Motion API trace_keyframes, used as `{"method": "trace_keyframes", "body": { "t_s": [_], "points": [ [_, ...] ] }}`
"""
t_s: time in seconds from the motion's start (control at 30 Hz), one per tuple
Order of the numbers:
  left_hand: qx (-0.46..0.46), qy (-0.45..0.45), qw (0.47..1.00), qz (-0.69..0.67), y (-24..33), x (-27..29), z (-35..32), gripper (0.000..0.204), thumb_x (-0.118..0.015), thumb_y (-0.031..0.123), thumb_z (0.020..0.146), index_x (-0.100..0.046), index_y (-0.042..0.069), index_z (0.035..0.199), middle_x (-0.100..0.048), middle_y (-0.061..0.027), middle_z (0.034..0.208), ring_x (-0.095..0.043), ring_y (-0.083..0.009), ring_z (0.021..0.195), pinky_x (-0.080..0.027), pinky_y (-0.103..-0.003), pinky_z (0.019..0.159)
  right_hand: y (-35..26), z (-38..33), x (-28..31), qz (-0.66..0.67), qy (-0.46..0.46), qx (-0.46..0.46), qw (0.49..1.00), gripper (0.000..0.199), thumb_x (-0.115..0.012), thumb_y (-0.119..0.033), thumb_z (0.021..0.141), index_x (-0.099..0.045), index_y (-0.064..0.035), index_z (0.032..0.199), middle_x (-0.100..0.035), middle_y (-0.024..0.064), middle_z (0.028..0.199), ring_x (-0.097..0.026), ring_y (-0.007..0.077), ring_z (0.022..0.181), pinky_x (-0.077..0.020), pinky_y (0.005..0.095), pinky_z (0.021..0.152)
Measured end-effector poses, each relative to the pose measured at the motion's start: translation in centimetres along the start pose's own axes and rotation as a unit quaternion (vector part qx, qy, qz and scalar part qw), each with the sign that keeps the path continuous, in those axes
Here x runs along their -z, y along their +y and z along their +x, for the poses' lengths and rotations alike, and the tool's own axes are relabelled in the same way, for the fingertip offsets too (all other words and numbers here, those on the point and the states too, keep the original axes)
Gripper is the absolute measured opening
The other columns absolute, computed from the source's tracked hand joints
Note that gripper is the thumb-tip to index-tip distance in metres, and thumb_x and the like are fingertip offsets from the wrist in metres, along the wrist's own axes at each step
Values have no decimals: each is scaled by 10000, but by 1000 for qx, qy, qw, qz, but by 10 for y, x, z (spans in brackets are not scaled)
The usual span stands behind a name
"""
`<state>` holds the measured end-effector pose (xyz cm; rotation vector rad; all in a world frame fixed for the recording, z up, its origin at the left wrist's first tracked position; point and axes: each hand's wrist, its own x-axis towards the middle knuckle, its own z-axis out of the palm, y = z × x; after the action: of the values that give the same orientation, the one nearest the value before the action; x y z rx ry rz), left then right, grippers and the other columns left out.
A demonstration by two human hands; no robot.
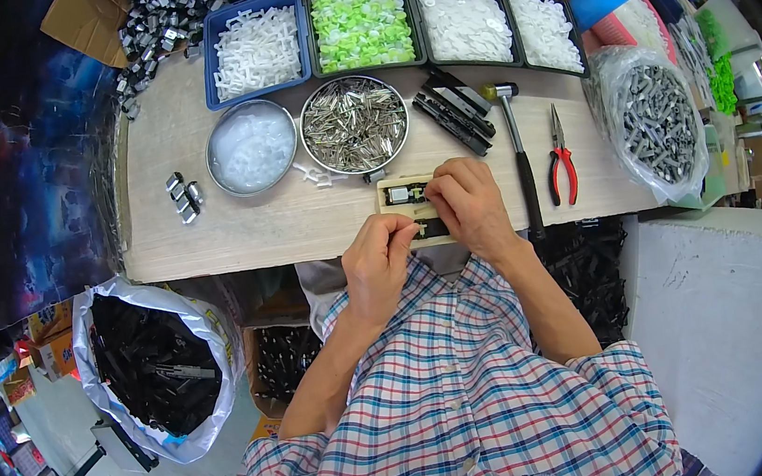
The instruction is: Assembling small metal and plastic components at a workbench.
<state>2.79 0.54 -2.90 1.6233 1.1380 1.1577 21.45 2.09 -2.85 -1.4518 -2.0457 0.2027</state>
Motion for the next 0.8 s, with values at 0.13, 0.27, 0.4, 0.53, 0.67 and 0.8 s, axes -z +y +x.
{"method": "trace_keyframes", "body": {
  "t_s": [0.13, 0.27, 0.4, 0.53, 0.67, 0.8],
  "points": [
    [19, 22, 1000, -3, -4, -1, 1, 40, -664, 14, 970, -658, -24, 964, -629, -44, 782, -569, -76, 622, -470, -226, 558, 0, -1, 3, 27, -7, 4, 1000, 186, -746, -27, 781, -634, -42, 928, -627, 101, 982, -598, 309, 989, -454, 416, 864],
    [25, 39, 999, 3, -7, 1, 5, 50, -652, 22, 980, -658, -26, 971, -622, -42, 777, -567, -78, 639, -469, -230, 566, -2, -1, 3, 25, -6, 0, 1000, 197, -753, -23, 769, -641, -42, 931, -639, 97, 978, -604, 306, 1003, -447, 410, 877],
    [21, 51, 998, 10, -13, 0, 12, 53, -650, 24, 982, -655, -27, 967, -620, -40, 777, -563, -81, 649, -468, -235, 578, 3, -1, 0, 47, -6, -9, 999, 196, -751, -17, 765, -644, -44, 927, -642, 90, 961, -607, 303, 998, -445, 407, 881],
    [34, 48, 998, 1, -13, -1, 18, 53, -655, 30, 979, -654, -21, 963, -620, -44, 781, -555, -86, 647, -463, -243, 584, 3, 0, 2, 41, -8, -3, 999, 180, -741, -10, 769, -646, -50, 917, -647, 86, 960, -608, 297, 999, -446, 404, 880],
    [-15, 56, 998, 35, -15, 0, 22, 62, -666, 41, 974, -652, -18, 963, -620, -54, 786, -545, -99, 643, -457, -256, 585, -3, 5, 9, 23, -43, -13, 999, 161, -734, -16, 789, -643, -42, 920, -653, 85, 979, -605, 299, 1005, -460, 407, 881],
    [-9, 32, 998, 46, -12, 5, 23, 75, -671, 50, 972, -647, -19, 956, -620, -61, 789, -540, -111, 639, -453, -264, 586, 15, 23, 23, 101, -48, -9, 994, 155, -715, 3, 812, -645, -23, 948, -663, 96, 971, -619, 313, 956, -500, 401, 843]
  ]
}}
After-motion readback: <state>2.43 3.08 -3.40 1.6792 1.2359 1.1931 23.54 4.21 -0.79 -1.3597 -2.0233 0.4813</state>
